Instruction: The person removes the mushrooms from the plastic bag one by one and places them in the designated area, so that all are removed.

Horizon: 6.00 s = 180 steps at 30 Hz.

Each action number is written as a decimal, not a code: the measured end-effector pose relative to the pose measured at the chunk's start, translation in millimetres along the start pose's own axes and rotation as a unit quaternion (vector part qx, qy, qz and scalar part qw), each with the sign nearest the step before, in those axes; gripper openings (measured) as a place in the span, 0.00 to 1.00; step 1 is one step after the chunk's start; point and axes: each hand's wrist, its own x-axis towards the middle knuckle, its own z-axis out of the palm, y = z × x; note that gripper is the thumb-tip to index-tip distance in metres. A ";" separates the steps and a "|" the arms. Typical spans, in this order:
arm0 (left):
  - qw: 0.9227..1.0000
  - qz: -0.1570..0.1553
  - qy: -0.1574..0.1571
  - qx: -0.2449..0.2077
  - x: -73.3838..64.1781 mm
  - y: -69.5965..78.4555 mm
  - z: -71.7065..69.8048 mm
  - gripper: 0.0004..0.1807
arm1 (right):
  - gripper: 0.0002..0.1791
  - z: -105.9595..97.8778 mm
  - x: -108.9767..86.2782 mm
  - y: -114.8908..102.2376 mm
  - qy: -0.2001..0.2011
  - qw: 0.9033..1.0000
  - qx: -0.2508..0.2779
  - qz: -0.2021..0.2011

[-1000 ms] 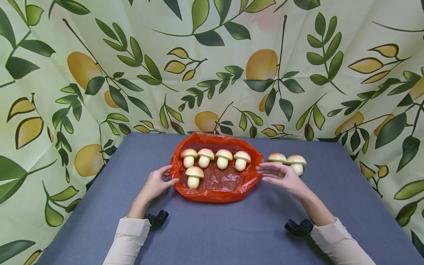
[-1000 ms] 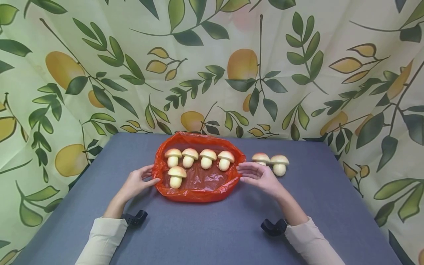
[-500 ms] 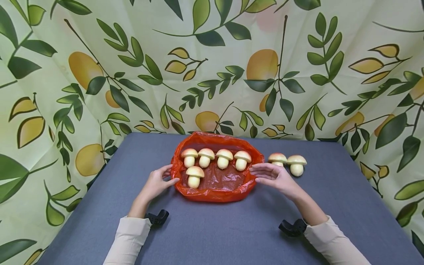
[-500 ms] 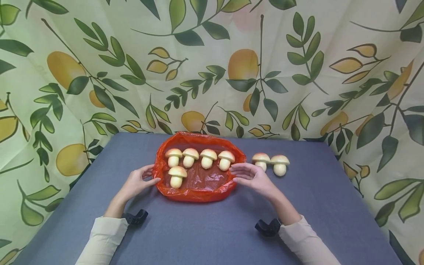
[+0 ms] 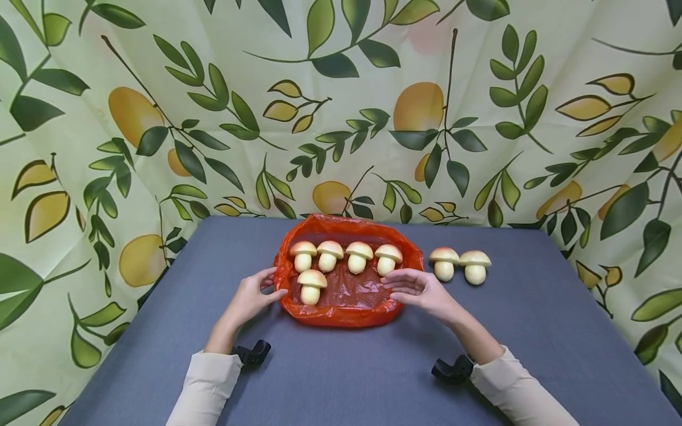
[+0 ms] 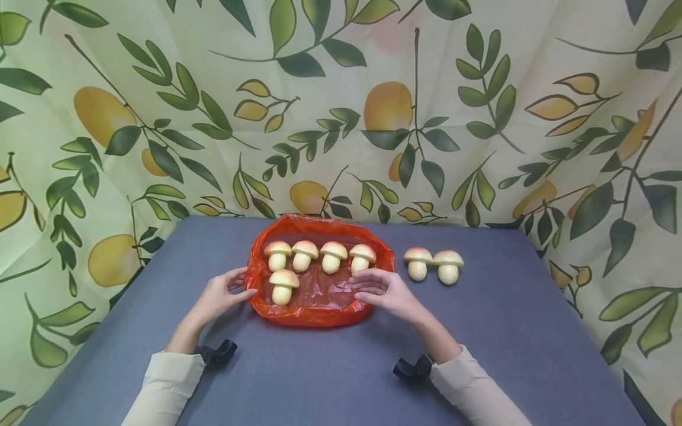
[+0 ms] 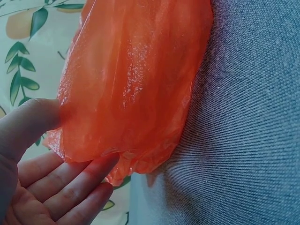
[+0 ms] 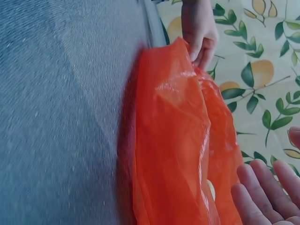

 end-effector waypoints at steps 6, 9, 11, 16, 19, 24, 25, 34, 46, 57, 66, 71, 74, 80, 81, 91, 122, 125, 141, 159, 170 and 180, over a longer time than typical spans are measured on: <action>1.000 -0.001 0.000 -0.005 0.4 -2.2 -0.1 0.31 | 0.25 13.6 10.4 3.5 0.000 1.000 -0.003 0.002; 1.000 -0.004 0.001 -0.009 0.8 -1.9 -0.1 0.31 | 0.25 20.5 16.6 6.0 0.003 1.000 -0.002 0.011; 1.000 -0.006 0.000 -0.010 0.9 -1.8 -0.1 0.31 | 0.25 24.8 20.4 7.6 0.003 1.000 -0.005 0.020; 1.000 -0.008 -0.003 -0.013 0.3 -0.7 -0.2 0.32 | 0.24 33.4 27.1 8.1 0.005 0.999 -0.015 0.030; 1.000 -0.010 -0.003 -0.012 -0.1 0.0 0.2 0.33 | 0.24 38.0 32.2 8.2 0.003 0.999 -0.012 0.033; 1.000 -0.014 -0.002 -0.009 -0.4 1.0 0.7 0.34 | 0.23 45.8 42.6 10.8 -0.002 0.999 -0.011 0.034; 1.000 -0.013 -0.003 -0.008 -0.6 1.2 0.7 0.34 | 0.23 47.4 44.5 11.5 -0.003 0.999 -0.011 0.033; 1.000 -0.011 0.000 -0.026 0.3 1.0 -0.9 0.36 | 0.23 58.8 60.7 21.1 -0.002 0.999 -0.003 0.052; 0.991 -0.037 -0.001 -0.129 1.3 -1.2 -2.7 0.33 | 0.21 72.6 80.8 28.6 0.029 0.997 -0.019 0.076; 0.987 -0.058 -0.006 -0.148 0.7 0.9 -6.1 0.33 | 0.24 84.5 97.6 28.6 0.045 0.993 -0.034 0.104; 0.988 -0.053 -0.012 -0.147 1.6 1.0 -4.5 0.33 | 0.26 93.4 109.0 33.3 0.052 0.989 -0.050 0.127; 0.988 -0.054 -0.012 -0.142 2.1 -0.2 -4.0 0.33 | 0.27 96.6 112.8 35.6 0.058 0.987 -0.048 0.139; 0.989 -0.054 -0.014 -0.139 2.0 -1.0 -3.9 0.34 | 0.27 98.5 114.9 38.6 0.057 0.987 -0.050 0.140; 0.989 -0.052 -0.013 -0.136 2.5 -1.7 -3.4 0.33 | 0.28 103.0 116.5 42.6 0.060 0.986 -0.055 0.147; 0.989 -0.050 -0.014 -0.136 2.4 -1.6 -3.4 0.33 | 0.28 103.5 116.7 43.0 0.060 0.986 -0.054 0.147; 0.989 -0.048 -0.014 -0.138 1.9 1.1 -3.3 0.33 | 0.28 107.9 119.3 44.2 0.065 0.987 -0.066 0.134; 0.988 -0.053 -0.015 -0.147 2.5 -1.7 -3.7 0.33 | 0.26 105.0 117.2 35.7 0.071 0.986 -0.059 0.136; 0.988 -0.050 -0.015 -0.147 2.2 -2.3 -3.5 0.33 | 0.26 103.7 116.4 34.1 0.068 0.986 -0.061 0.138; 0.987 -0.055 -0.018 -0.149 2.0 -1.3 -3.6 0.33 | 0.26 96.2 115.2 21.1 0.068 0.987 -0.052 0.135; 0.987 -0.047 -0.017 -0.150 1.8 -2.8 -2.8 0.33 | 0.28 85.9 102.9 7.4 0.061 0.991 -0.001 0.121; 0.987 -0.044 -0.019 -0.150 2.6 -3.6 -2.8 0.33 | 0.27 77.4 91.6 -0.8 0.056 0.994 -0.009 0.095; 0.988 -0.049 -0.018 -0.148 3.0 -2.8 -2.8 0.33 | 0.27 69.6 80.7 -4.8 0.061 0.993 -0.007 0.097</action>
